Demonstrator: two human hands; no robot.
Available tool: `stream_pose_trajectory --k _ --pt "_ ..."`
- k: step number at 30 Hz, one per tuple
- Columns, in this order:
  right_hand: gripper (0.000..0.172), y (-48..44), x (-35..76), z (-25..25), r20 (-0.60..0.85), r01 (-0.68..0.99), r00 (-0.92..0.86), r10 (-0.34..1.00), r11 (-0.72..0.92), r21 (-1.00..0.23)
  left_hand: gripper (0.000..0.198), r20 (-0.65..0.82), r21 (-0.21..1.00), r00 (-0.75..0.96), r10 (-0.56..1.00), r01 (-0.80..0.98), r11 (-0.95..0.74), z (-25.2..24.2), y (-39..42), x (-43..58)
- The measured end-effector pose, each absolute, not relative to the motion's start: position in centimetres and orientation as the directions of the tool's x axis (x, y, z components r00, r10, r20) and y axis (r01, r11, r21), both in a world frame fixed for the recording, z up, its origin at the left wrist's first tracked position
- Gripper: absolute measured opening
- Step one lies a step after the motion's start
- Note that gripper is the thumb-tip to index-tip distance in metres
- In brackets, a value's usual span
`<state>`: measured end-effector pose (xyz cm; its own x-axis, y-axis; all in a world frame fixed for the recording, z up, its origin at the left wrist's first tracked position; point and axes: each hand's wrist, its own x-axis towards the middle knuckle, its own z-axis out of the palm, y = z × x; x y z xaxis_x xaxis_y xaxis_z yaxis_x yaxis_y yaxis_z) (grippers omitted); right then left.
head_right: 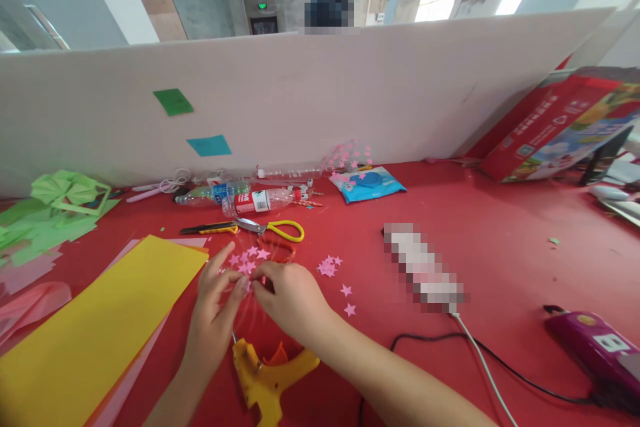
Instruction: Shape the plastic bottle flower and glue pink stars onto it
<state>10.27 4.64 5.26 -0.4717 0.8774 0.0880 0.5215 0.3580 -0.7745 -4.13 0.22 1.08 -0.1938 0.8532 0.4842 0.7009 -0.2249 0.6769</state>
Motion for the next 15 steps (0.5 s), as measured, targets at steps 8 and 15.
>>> stream_pose_trajectory --k 8,15 --pt "0.017 4.58 10.28 5.36 0.066 0.538 -0.481 0.874 0.354 -0.765 0.018 0.488 0.652 -0.174 0.855 0.724 -0.224 1.28 0.01 -3.73" --pt "0.014 4.64 10.31 5.2 0.095 0.528 -0.484 0.87 0.377 -0.761 0.016 0.498 0.669 -0.185 0.847 0.704 -0.239 0.92 0.09 -3.94"
